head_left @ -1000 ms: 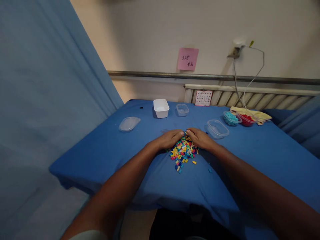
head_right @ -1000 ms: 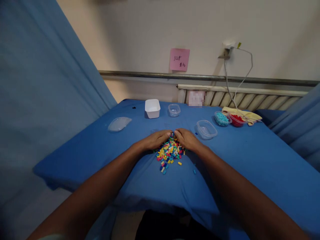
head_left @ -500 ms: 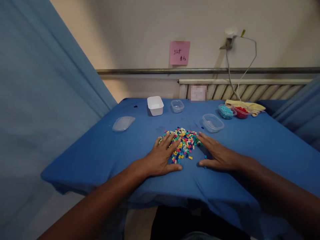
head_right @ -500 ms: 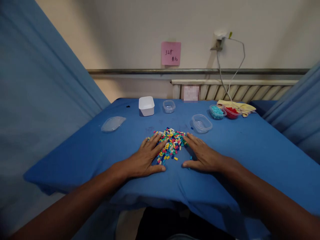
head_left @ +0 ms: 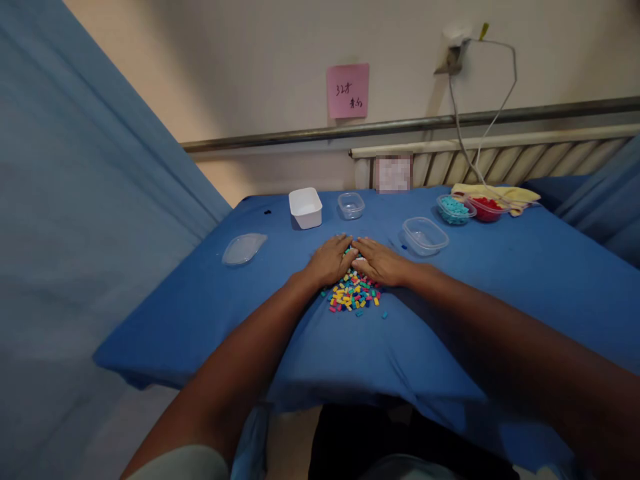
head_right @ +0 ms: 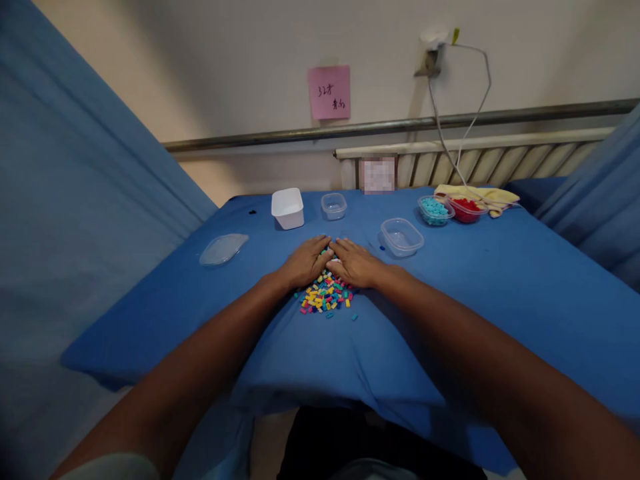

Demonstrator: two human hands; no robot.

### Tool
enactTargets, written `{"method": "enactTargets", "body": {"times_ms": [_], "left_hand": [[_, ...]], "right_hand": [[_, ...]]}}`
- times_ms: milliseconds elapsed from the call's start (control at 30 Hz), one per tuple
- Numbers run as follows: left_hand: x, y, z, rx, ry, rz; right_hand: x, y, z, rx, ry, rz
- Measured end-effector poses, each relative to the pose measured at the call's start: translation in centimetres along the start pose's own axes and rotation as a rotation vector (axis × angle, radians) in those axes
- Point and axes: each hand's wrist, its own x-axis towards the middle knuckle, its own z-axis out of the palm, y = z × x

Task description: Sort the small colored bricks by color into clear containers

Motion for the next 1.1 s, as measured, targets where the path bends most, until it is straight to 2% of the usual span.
{"method": "enactTargets", "body": {"times_ms": [100, 233, 333, 433, 567, 667, 833, 967, 1100], "left_hand": [[0.6, -0.2, -0.2, -0.031, 0.003, 0.025], [-1.1, 0.7, -1.1, -0.041, -0.077, 0.038], [-3.4, 2.6, -1.7, -0.070, -0.150, 0.066], [-5.3, 4.9, -1.3, -0.044, -0.154, 0.110], [-5.7, 7.2, 0.1, 0.055, -0.122, 0.125], [-4.2, 7.3, 0.6, 0.102, -0.126, 0.130], [-2.0, 5.8, -0.1, 0.130, -0.124, 0.071], [-3.2, 5.3, -0.5, 0.138, -0.142, 0.038], [-5.4, 6.9, -0.5, 0.113, -0.196, 0.087]], "right_hand": [[0.5, 0.0, -0.1, 0.006, -0.004, -0.006], [-1.5, -0.7, -1.0, 0.022, -0.037, -0.046], [-4.3, -1.1, -2.1, 0.072, -0.052, -0.098], [-7.2, -1.1, -3.1, 0.165, -0.031, -0.170], [-10.0, -0.5, -4.0, 0.223, 0.027, -0.151], [-10.8, -0.1, -4.6, 0.260, 0.081, -0.111], [-10.8, 0.2, -5.3, 0.340, 0.156, -0.087], [-10.7, 0.7, -5.6, 0.310, 0.180, -0.038], [-10.7, 1.0, -5.6, 0.262, 0.174, -0.060]]}}
